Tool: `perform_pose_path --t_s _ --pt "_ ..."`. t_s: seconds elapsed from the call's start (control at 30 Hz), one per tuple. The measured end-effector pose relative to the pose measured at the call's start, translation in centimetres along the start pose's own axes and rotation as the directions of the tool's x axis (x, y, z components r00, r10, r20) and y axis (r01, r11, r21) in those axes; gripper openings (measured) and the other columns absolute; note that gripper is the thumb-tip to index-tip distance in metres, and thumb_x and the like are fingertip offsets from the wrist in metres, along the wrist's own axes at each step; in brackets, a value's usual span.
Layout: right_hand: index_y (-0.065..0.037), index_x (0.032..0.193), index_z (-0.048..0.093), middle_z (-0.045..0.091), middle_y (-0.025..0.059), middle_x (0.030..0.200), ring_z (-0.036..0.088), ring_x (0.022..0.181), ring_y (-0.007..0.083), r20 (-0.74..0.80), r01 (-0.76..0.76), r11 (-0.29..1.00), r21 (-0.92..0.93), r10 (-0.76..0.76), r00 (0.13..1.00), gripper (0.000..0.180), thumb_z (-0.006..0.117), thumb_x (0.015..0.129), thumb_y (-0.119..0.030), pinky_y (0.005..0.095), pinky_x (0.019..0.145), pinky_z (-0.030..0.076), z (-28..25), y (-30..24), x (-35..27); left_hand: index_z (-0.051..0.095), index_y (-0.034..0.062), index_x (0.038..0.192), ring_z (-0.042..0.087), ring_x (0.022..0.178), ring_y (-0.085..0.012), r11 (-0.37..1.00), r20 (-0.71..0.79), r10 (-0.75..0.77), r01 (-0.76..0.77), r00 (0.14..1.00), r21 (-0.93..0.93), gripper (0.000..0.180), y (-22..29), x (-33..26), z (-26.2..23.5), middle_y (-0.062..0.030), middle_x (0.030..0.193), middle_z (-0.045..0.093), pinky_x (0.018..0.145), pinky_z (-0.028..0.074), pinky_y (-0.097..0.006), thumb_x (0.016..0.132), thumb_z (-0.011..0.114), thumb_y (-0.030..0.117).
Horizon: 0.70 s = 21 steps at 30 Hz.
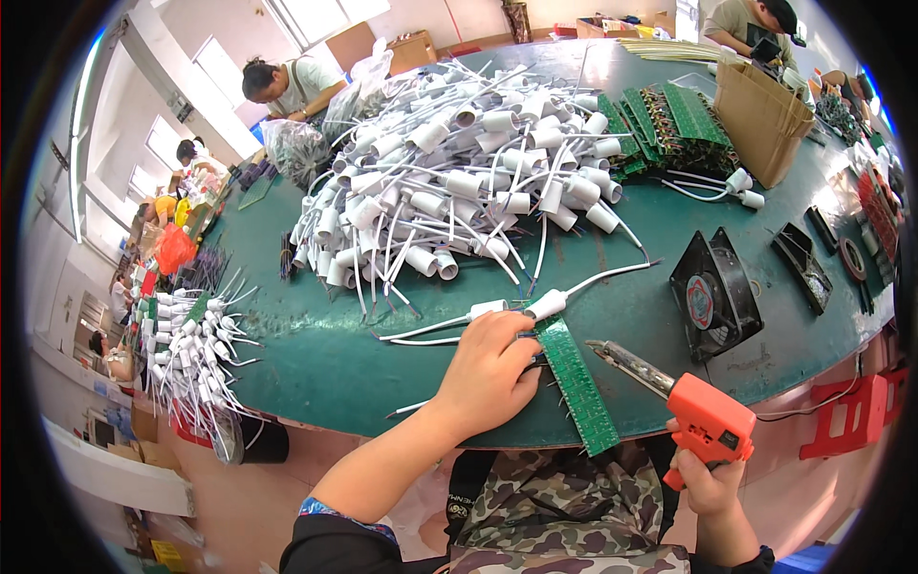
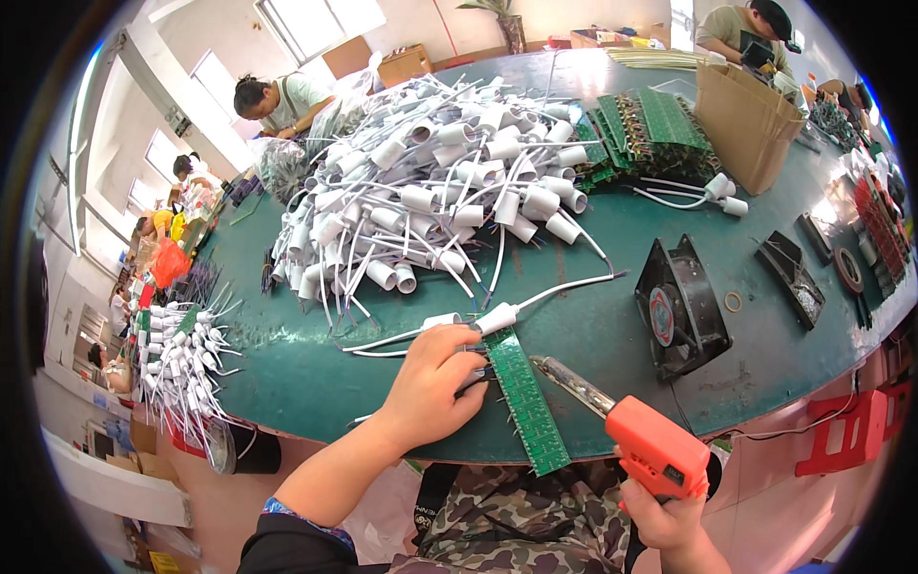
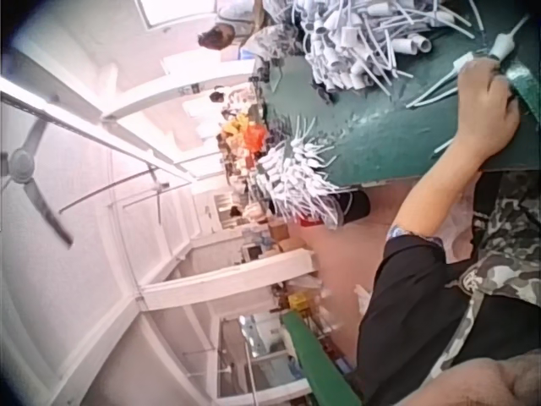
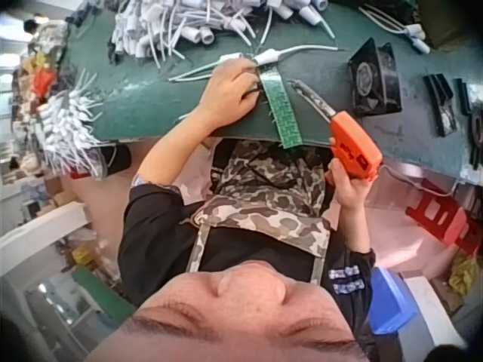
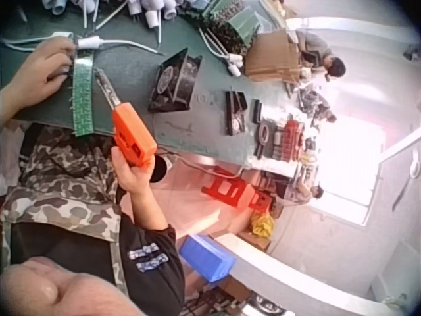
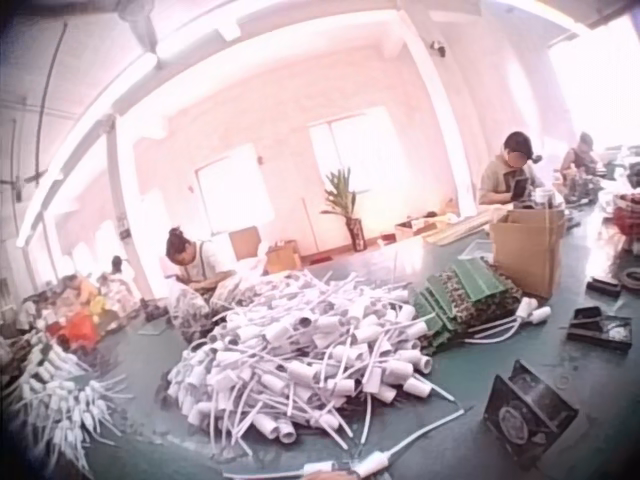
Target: The person solders wires from light sockets onto a green circuit board using a soldering iron.
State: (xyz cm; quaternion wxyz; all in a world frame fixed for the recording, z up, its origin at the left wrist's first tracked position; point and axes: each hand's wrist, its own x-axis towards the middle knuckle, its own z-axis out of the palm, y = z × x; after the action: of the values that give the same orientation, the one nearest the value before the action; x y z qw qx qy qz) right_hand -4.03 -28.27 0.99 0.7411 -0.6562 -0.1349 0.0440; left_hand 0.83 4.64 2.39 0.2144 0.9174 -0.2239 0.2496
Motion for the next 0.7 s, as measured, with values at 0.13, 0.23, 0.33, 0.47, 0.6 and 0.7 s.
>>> perform_pose_path --t_s 0.13,0.23,0.33,0.47,0.6,0.7 --pt "0.006 0.133 0.052 0.068 0.0164 0.116 0.065 0.088 0.016 -0.023 -0.017 1.0 0.011 0.018 1.0 0.048 0.063 0.086 0.002 0.0326 0.082 0.053 -0.4 -0.1 -0.2 0.064 0.0041 0.101 0.061 0.097 -0.0327 0.994 0.013 -0.098 0.097 0.995 0.041 0.035 -0.4 -2.4 -1.5 -0.0118 0.106 0.062 0.087 0.05 -0.044 0.07 0.08 0.008" --pt "0.006 0.134 0.051 0.067 0.0172 0.118 0.066 0.092 0.0168 -0.016 0.005 1.0 0.018 -0.005 1.0 0.049 0.062 0.086 0.002 0.0332 0.083 0.053 -0.7 0.4 -0.2 0.063 0.0042 0.106 0.062 0.095 -0.0324 0.982 0.136 -0.178 0.168 0.975 0.085 0.038 -0.1 -3.0 -2.1 -0.0124 0.104 0.063 0.083 0.051 -0.043 0.072 0.079 0.011" --pt "0.006 0.135 0.05 0.067 0.018 0.119 0.066 0.095 0.0179 -0.026 0.018 0.999 0.035 -0.017 1.0 0.05 0.062 0.086 0.002 0.0346 0.085 0.054 -0.7 0.5 -0.2 0.062 0.0046 0.109 0.062 0.094 -0.0319 0.966 0.213 -0.25 0.23 0.944 0.114 0.04 -0.2 -3.1 -2.0 -0.0119 0.102 0.063 0.081 0.05 -0.043 0.074 0.08 0.013" --pt "0.006 0.135 0.05 0.068 0.0188 0.118 0.067 0.091 0.0177 -0.058 0.021 1.0 0.01 -0.021 0.998 0.051 0.062 0.086 0.002 0.0338 0.082 0.055 -0.9 0.1 -0.2 0.064 0.0062 0.107 0.062 0.092 -0.0292 0.966 0.31 -0.208 0.145 0.928 0.215 0.034 0.4 -1.9 -3.0 -0.0091 0.099 0.063 0.079 0.049 -0.044 0.076 0.076 0.015" --pt "0.006 0.134 0.052 0.069 0.0187 0.115 0.066 0.078 0.0133 -0.156 -0.002 1.0 -0.027 -0.003 0.988 0.052 0.064 0.084 -0.002 0.0294 0.069 0.055 -0.9 -0.1 -0.3 0.067 0.0091 0.1 0.061 0.099 -0.0256 0.922 0.27 -0.047 -0.062 0.962 0.382 0.022 1.5 1.0 -4.1 -0.0062 0.099 0.063 0.088 0.046 -0.044 0.08 0.07 0.017" --pt "0.006 0.134 0.051 0.067 0.0185 0.115 0.063 0.071 0.0111 -0.17 0.003 1.0 -0.016 -0.006 0.985 0.051 0.062 0.085 -0.002 0.0249 0.062 0.054 -0.6 -0.6 -0.1 0.069 0.0115 0.094 0.057 0.117 -0.0236 0.846 0.219 0.19 -0.273 0.957 0.459 0.014 2.0 3.1 -2.9 -0.0041 0.106 0.065 0.107 0.037 -0.051 0.082 0.065 0.018"
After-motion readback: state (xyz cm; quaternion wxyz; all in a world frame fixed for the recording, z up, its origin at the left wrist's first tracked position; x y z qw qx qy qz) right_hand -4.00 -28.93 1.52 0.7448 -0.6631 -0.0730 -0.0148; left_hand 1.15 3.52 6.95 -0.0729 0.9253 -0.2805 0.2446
